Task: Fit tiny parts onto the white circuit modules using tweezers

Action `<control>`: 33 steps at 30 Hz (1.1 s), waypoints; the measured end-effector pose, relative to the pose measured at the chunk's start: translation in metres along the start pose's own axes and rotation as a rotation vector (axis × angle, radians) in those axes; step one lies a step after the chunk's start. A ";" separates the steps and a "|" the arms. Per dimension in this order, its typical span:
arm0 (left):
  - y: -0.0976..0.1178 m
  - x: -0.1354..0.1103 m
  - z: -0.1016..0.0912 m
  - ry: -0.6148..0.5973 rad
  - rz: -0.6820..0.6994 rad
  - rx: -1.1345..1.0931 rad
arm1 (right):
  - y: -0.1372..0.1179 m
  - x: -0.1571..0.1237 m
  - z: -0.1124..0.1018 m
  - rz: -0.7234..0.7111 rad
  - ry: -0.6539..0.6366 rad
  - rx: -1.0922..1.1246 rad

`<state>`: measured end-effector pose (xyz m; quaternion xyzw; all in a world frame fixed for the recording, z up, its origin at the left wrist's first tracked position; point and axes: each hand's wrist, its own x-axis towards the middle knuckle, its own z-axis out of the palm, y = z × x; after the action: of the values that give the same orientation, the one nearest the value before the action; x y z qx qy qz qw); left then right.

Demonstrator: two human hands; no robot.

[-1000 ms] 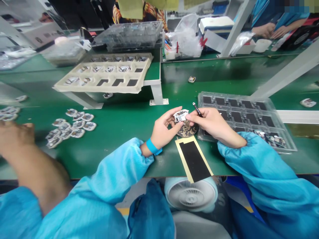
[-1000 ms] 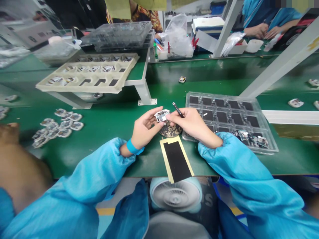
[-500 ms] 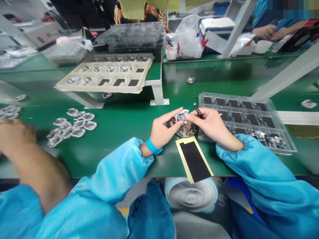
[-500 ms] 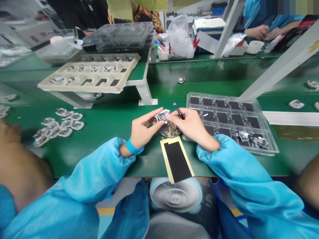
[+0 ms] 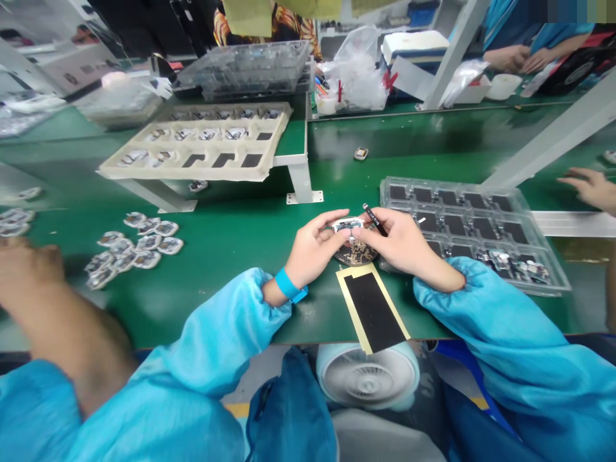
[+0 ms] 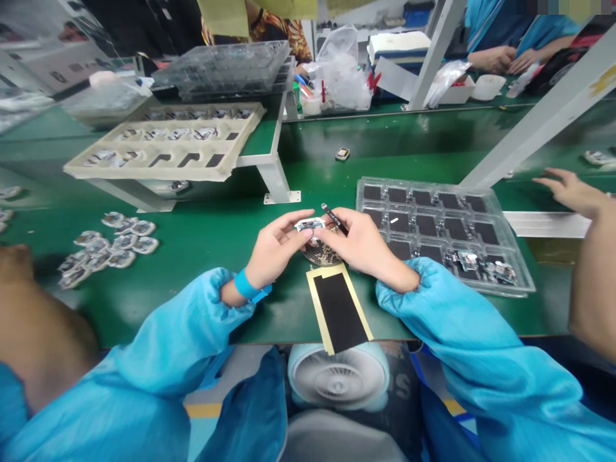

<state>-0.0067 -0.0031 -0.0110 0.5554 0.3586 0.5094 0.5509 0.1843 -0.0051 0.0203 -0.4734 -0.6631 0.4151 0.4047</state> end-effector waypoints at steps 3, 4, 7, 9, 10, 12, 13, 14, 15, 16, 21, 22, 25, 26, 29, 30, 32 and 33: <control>0.001 -0.002 0.004 -0.010 0.009 0.067 | 0.001 -0.001 0.002 0.009 0.029 -0.018; 0.001 -0.004 0.005 0.003 0.012 0.080 | 0.002 -0.001 0.003 0.009 0.029 -0.006; 0.000 -0.008 0.009 0.079 0.029 0.091 | 0.003 -0.003 0.008 -0.006 0.031 0.035; -0.002 -0.010 0.011 0.134 0.050 0.105 | 0.002 -0.003 0.009 -0.014 0.040 0.033; -0.002 -0.011 0.011 0.150 0.058 0.118 | 0.002 -0.003 0.009 -0.015 0.042 0.025; -0.003 -0.010 0.010 0.151 0.070 0.158 | 0.001 -0.001 0.005 -0.009 0.023 -0.017; -0.003 -0.009 0.008 0.138 0.081 0.196 | 0.001 0.000 0.003 -0.007 0.000 -0.054; -0.003 -0.008 0.007 0.120 0.102 0.255 | 0.001 0.001 0.000 -0.012 -0.019 -0.101; -0.003 -0.006 0.005 0.107 0.135 0.331 | 0.001 0.002 -0.003 -0.032 -0.023 -0.154; -0.003 -0.005 0.003 0.098 0.176 0.416 | 0.001 0.003 -0.006 -0.071 -0.010 -0.206; -0.003 -0.005 -0.002 0.080 0.328 0.674 | 0.005 0.005 -0.012 -0.417 0.121 -0.340; -0.002 -0.005 -0.002 0.072 0.345 0.691 | 0.006 0.005 -0.011 -0.472 0.113 -0.347; -0.002 -0.007 -0.001 0.062 0.370 0.723 | 0.013 0.005 -0.010 -0.544 0.052 -0.383; -0.001 -0.007 -0.001 0.063 0.370 0.729 | 0.015 0.005 -0.010 -0.541 0.034 -0.401; -0.001 -0.007 -0.001 0.066 0.376 0.744 | 0.019 0.005 -0.011 -0.508 -0.001 -0.455; -0.001 -0.007 -0.002 0.066 0.381 0.748 | 0.019 0.004 -0.011 -0.503 -0.009 -0.469; -0.002 -0.007 -0.003 0.061 0.387 0.759 | 0.018 0.003 -0.011 -0.495 -0.027 -0.505; -0.003 -0.008 -0.002 0.060 0.383 0.761 | 0.017 0.002 -0.011 -0.486 -0.041 -0.532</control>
<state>-0.0100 -0.0094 -0.0159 0.7605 0.4273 0.4500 0.1914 0.1987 0.0022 0.0084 -0.3824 -0.8491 0.1292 0.3407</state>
